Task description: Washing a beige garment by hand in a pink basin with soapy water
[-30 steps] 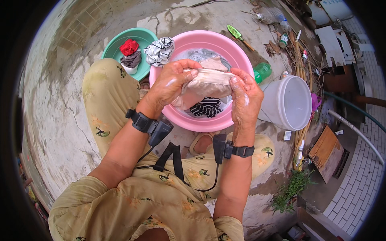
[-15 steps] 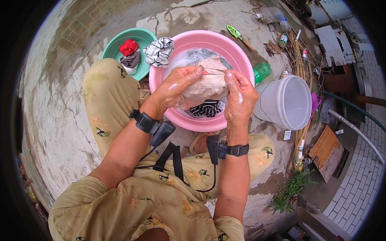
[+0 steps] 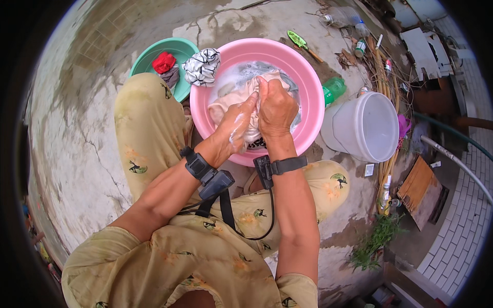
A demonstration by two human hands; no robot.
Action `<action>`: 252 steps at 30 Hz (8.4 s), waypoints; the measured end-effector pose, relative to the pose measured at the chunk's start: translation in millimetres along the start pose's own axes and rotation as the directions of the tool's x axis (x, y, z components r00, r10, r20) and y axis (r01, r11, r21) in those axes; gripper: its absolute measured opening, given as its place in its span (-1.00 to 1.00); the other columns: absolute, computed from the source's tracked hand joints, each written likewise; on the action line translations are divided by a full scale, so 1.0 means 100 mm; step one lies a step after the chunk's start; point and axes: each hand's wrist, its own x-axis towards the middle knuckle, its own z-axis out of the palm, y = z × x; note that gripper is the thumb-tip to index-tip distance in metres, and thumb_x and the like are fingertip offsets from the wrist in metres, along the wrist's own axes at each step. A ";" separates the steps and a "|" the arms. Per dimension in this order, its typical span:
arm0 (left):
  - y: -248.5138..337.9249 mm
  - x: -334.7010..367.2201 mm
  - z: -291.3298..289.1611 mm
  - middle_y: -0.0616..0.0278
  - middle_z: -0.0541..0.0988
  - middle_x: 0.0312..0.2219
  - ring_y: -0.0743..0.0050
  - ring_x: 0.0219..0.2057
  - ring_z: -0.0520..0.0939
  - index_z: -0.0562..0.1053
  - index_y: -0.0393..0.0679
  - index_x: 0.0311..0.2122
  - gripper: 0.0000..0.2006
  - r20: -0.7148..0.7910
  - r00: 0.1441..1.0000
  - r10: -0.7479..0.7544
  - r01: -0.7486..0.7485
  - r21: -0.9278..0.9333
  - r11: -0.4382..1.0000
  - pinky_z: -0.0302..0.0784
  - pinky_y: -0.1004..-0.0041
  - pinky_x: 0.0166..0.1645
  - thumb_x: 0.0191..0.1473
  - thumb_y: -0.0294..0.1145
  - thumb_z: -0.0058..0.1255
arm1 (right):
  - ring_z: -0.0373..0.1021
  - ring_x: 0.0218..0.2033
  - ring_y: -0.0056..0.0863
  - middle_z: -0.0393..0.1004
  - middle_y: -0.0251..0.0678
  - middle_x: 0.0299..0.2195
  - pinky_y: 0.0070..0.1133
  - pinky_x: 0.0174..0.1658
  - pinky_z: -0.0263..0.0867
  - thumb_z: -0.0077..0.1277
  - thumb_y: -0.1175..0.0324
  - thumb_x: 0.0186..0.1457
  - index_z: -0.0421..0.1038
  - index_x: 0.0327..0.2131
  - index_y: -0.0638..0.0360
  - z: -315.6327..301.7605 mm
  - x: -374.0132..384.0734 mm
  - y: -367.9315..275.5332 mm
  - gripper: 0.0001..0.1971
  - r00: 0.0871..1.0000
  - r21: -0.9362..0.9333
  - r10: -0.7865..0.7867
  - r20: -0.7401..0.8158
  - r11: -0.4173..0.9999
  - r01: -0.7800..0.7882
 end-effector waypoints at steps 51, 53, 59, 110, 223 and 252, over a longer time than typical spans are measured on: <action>0.30 0.12 -0.24 0.22 0.52 -0.37 0.52 -0.34 0.54 0.41 -0.26 -0.27 -0.74 0.404 0.879 0.252 -0.156 -0.256 0.954 0.47 0.51 -0.21 0.13 -0.23 -0.06 | 0.35 -0.40 -0.65 0.45 -0.36 -0.41 -0.70 -0.27 0.28 0.00 0.44 0.09 0.42 -0.34 0.33 -0.26 0.00 0.32 -0.87 0.813 0.825 0.272 0.515 0.101 -0.557; 0.33 0.11 -0.30 0.20 0.52 -0.25 0.57 -0.26 0.52 0.39 -0.37 -0.12 -0.68 0.495 0.847 0.195 -0.216 -0.015 0.976 0.42 0.56 -0.14 0.04 -0.41 0.06 | 0.42 -0.35 -0.55 0.47 -0.26 -0.36 -0.60 -0.21 0.34 -0.08 0.37 0.16 0.34 -0.28 0.31 -0.24 0.02 0.48 -0.83 0.840 0.871 0.291 0.458 0.043 -0.490; 0.25 0.22 -0.35 0.21 0.52 -0.29 0.59 -0.26 0.52 0.39 -0.34 -0.16 -0.72 0.432 0.814 0.389 -0.410 -0.047 0.911 0.41 0.57 -0.12 0.09 -0.36 0.01 | 0.42 -0.35 -0.53 0.46 -0.25 -0.35 -0.59 -0.22 0.37 -0.09 0.34 0.17 0.33 -0.27 0.32 -0.19 0.02 0.40 -0.79 0.855 0.894 0.366 0.368 0.113 -0.434; -0.16 0.08 -0.10 0.27 0.49 -0.46 0.42 -0.41 0.56 0.39 -0.12 -0.29 -0.78 0.176 0.984 0.009 0.047 -0.313 0.949 0.52 0.43 -0.32 0.19 -0.22 -0.24 | 0.27 -0.72 -0.22 0.27 -0.18 -0.75 -0.42 -0.63 0.15 0.01 0.34 0.05 0.28 -0.73 0.16 0.09 -0.25 -0.04 -0.68 0.991 0.120 -0.068 -0.116 0.989 0.082; 0.29 -0.16 0.01 0.05 0.42 -0.05 0.30 -0.01 0.44 0.23 -0.41 0.05 -0.59 0.491 0.861 0.130 -0.141 -0.015 0.990 0.30 0.36 0.15 0.06 -0.60 -0.09 | 0.41 -0.60 -0.37 0.49 -0.20 -0.55 -0.49 -0.57 0.33 0.06 0.37 -0.06 0.46 -0.45 0.26 0.81 -5.18 1.73 -0.86 -0.081 -0.428 0.790 0.607 0.239 -0.872; 0.12 -0.14 -0.19 0.00 0.34 -0.02 0.31 -0.01 0.43 0.16 -0.43 0.08 -0.58 0.514 0.829 0.221 0.011 -0.409 0.912 0.35 0.37 0.11 0.09 -0.58 -0.19 | 0.30 -0.62 -0.68 0.46 -0.34 -0.66 -0.68 -0.53 0.25 0.20 0.49 -0.19 0.47 -0.55 0.38 -0.43 -0.09 0.19 -0.86 0.912 0.531 0.266 0.313 0.747 -0.400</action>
